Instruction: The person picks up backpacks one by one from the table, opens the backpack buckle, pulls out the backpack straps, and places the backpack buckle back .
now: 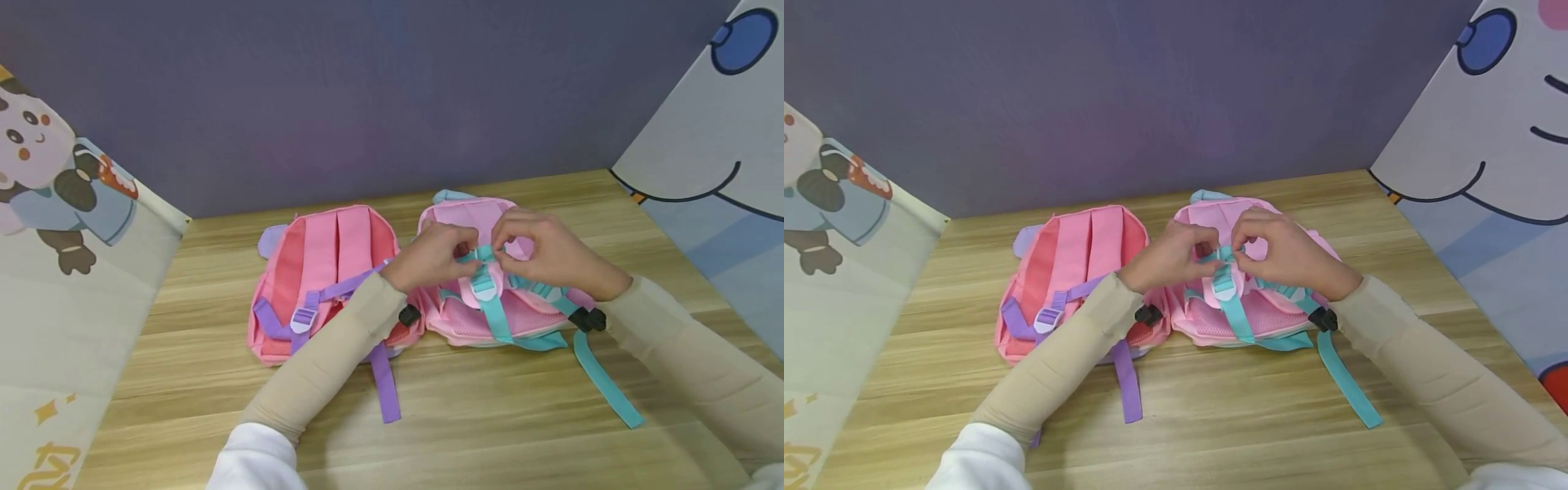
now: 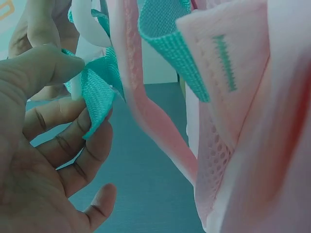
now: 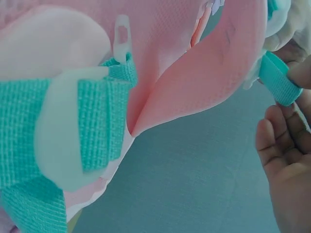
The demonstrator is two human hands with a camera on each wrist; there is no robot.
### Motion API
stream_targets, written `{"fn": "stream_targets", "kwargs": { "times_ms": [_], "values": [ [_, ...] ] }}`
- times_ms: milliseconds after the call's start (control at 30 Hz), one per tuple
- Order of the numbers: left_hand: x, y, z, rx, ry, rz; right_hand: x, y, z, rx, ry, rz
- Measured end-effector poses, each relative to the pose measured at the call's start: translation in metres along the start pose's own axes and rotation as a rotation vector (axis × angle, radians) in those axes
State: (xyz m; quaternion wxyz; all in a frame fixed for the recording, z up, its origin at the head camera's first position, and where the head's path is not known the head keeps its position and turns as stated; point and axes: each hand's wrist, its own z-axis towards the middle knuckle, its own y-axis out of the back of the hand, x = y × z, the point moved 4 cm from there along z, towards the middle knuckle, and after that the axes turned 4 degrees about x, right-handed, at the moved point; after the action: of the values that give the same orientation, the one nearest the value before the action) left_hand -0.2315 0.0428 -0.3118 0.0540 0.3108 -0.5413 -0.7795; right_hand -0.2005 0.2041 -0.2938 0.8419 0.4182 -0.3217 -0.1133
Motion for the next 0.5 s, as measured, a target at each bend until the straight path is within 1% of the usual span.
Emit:
{"fn": "stream_targets", "kwargs": {
  "times_ms": [133, 267, 367, 500],
  "values": [
    [-0.001, -0.001, 0.000, 0.015, 0.014, 0.015, -0.001, -0.003, 0.001, 0.042, -0.016, 0.050],
    [-0.003, -0.001, 0.000, 0.017, 0.013, 0.009, -0.004, -0.008, 0.003, 0.081, -0.013, 0.031],
    [-0.004, -0.001, 0.000, 0.016, 0.013, 0.003, -0.004, -0.010, 0.003, 0.081, 0.009, 0.002],
    [-0.004, -0.002, 0.000, 0.021, 0.017, -0.012, -0.003, -0.011, 0.004, 0.066, 0.017, -0.023]
  ]
}}
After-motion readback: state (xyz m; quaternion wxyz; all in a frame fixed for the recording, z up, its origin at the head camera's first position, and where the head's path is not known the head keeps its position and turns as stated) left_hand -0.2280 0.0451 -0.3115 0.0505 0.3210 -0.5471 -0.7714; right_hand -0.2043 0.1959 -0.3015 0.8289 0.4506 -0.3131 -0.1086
